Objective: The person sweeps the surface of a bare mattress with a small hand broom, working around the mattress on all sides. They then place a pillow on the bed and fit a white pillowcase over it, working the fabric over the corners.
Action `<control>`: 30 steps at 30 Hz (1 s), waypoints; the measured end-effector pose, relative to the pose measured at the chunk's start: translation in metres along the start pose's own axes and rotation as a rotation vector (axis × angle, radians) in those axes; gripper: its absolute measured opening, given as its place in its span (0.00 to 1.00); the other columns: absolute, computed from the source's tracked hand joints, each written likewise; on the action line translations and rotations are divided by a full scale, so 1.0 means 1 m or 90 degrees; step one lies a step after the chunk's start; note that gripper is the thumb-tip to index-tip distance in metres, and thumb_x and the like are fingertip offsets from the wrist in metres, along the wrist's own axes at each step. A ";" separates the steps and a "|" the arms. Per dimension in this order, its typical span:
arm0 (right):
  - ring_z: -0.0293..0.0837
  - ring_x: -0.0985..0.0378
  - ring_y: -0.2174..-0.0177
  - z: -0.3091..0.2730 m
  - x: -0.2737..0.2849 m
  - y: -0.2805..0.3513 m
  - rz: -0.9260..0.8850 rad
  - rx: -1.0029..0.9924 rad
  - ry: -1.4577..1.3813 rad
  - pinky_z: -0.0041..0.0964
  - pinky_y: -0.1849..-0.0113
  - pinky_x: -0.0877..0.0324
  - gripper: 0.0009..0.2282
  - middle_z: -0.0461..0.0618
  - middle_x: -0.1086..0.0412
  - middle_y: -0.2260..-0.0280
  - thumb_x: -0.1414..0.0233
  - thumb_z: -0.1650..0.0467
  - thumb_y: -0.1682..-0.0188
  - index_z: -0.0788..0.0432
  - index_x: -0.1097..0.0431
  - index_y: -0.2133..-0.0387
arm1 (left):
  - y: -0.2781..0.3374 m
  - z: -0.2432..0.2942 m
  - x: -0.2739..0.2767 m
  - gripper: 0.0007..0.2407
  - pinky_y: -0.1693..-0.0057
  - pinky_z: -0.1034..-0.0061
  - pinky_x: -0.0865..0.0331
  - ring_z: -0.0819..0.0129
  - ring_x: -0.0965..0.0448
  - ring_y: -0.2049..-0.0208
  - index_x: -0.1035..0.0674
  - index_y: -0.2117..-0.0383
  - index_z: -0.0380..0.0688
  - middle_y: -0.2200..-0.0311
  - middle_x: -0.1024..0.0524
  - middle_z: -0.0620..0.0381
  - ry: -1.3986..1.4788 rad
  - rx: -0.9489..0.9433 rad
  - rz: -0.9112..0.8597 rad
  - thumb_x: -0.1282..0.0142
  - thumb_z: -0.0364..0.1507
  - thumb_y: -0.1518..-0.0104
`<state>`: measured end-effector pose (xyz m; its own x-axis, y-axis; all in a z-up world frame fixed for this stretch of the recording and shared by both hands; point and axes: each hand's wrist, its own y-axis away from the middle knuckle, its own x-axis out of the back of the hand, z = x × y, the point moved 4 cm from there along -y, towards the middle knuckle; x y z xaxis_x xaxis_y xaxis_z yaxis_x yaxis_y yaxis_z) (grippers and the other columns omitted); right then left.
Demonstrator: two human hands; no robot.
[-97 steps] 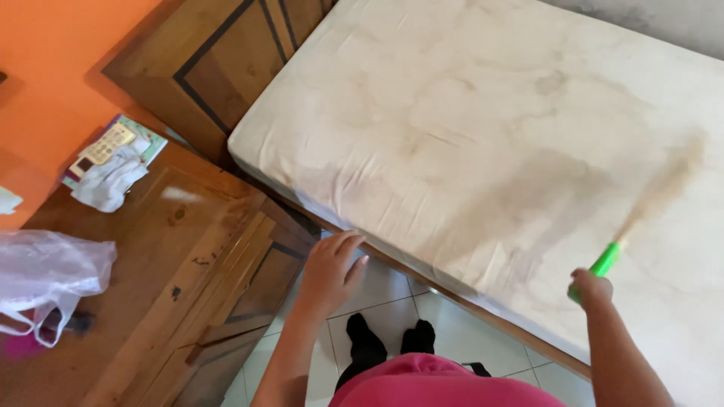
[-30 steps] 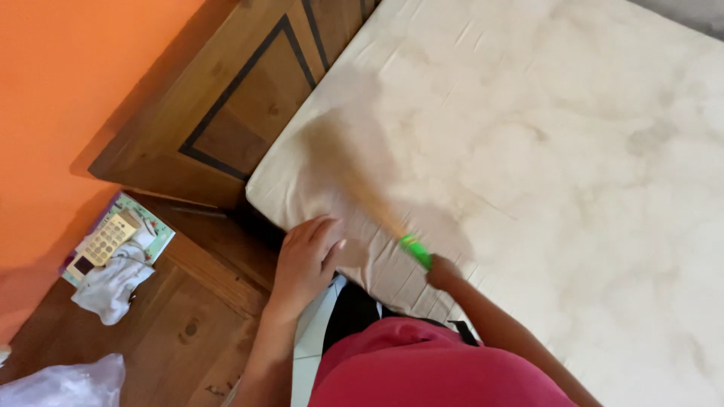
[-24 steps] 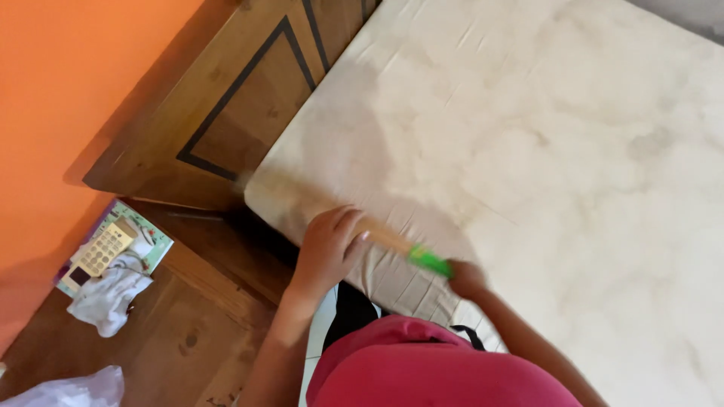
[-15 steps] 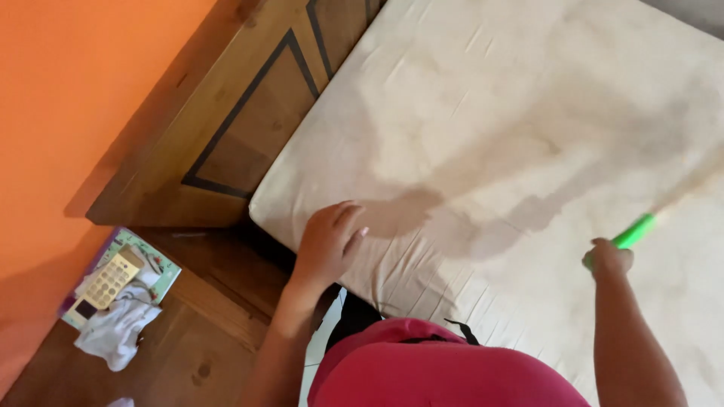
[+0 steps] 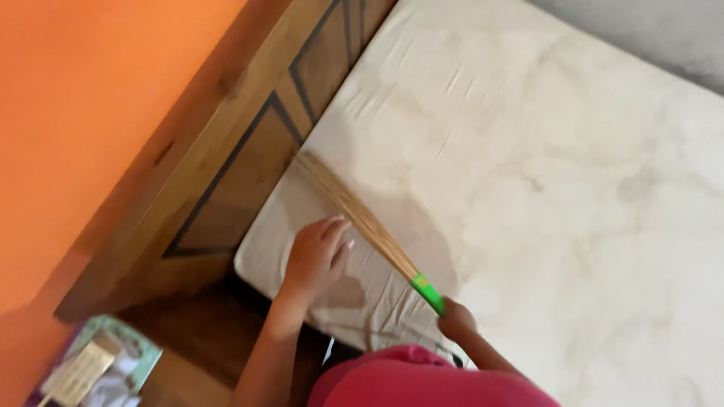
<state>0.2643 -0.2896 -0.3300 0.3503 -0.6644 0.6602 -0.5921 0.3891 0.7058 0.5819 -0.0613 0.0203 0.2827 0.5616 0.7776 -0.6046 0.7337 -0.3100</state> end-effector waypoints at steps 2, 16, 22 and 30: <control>0.65 0.22 0.58 0.054 0.018 0.002 0.158 -0.081 -0.072 0.60 0.57 0.28 0.16 0.62 0.24 0.62 0.45 0.69 0.59 0.52 0.31 0.56 | -0.013 -0.004 -0.013 0.14 0.45 0.56 0.31 0.46 0.23 0.51 0.22 0.54 0.36 0.53 0.21 0.44 0.017 -0.007 -0.017 0.40 0.29 0.45; 0.42 0.39 0.82 0.263 0.081 -0.252 0.296 -0.185 -1.093 0.41 0.82 0.41 0.06 0.45 0.41 0.79 0.46 0.67 0.50 0.56 0.34 0.68 | -0.078 0.011 -0.058 0.14 0.43 0.56 0.33 0.46 0.25 0.49 0.22 0.53 0.37 0.51 0.22 0.44 0.055 -0.041 -0.108 0.41 0.29 0.44; 0.62 0.17 0.69 -0.002 0.095 -0.165 0.055 -0.103 -0.207 0.56 0.69 0.20 0.14 0.66 0.25 0.65 0.50 0.74 0.54 0.65 0.37 0.55 | -0.087 -0.002 -0.078 0.15 0.42 0.57 0.34 0.47 0.25 0.47 0.22 0.52 0.37 0.50 0.22 0.44 0.051 -0.026 -0.141 0.41 0.29 0.44; 0.67 0.23 0.56 0.163 0.139 -0.139 0.299 -0.086 -0.177 0.60 0.56 0.27 0.18 0.63 0.24 0.59 0.42 0.67 0.58 0.53 0.32 0.52 | -0.103 -0.015 -0.103 0.15 0.41 0.56 0.35 0.47 0.25 0.47 0.22 0.52 0.36 0.49 0.23 0.45 0.046 -0.029 -0.180 0.42 0.32 0.42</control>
<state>0.2770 -0.5405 -0.3781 -0.1444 -0.5365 0.8315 -0.5341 0.7496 0.3909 0.6265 -0.1890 -0.0356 0.4888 0.3565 0.7963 -0.4605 0.8806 -0.1115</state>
